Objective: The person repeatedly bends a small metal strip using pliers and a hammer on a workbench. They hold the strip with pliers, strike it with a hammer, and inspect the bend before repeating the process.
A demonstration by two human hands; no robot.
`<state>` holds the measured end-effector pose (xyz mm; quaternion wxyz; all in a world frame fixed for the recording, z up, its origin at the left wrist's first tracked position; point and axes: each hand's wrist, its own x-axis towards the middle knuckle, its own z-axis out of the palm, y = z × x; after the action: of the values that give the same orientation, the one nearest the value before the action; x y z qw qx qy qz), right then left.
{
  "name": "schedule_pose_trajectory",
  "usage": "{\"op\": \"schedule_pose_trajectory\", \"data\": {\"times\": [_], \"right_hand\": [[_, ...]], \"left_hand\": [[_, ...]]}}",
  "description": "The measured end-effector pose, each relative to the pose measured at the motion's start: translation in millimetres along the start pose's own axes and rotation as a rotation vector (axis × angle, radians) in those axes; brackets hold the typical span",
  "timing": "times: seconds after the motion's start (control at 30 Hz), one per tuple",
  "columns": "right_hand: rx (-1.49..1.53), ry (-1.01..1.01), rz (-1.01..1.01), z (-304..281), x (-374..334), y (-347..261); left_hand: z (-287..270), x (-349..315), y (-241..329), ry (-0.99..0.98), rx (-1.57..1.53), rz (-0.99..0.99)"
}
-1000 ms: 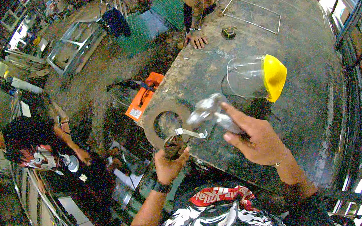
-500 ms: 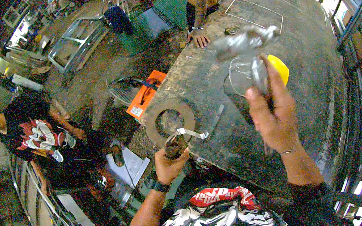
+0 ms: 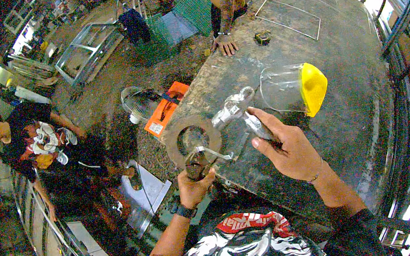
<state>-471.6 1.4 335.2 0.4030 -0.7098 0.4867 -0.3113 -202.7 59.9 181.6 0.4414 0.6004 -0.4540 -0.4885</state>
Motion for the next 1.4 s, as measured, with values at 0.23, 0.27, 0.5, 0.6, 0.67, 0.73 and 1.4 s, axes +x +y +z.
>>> {"op": "schedule_pose_trajectory", "data": {"times": [0.23, 0.27, 0.5, 0.6, 0.67, 0.73, 1.4], "right_hand": [[-0.016, 0.127, -0.097, -7, 6, -12], [-0.014, 0.166, -0.099, -9, 7, -13], [-0.166, -0.210, -0.081, 21, -2, 4], [-0.139, -0.192, -0.119, 29, -6, 14], [-0.081, -0.021, -0.201, 28, -6, 14], [0.016, 0.050, -0.109, 22, -4, 9], [-0.057, -0.109, -0.150, 37, -2, 11]], "left_hand": [[0, 2, -4, -0.016, -0.015, 0.056], [0, 3, -5, -0.017, -0.008, 0.020], [-3, 10, -2, -0.007, 0.151, 0.159], [-7, 5, -2, 0.052, 0.154, 0.098], [-9, 1, -4, 0.040, 0.095, 0.104], [-9, 3, -7, 0.052, 0.048, 0.104], [-5, 15, -8, 0.044, 0.094, 0.213]]}}
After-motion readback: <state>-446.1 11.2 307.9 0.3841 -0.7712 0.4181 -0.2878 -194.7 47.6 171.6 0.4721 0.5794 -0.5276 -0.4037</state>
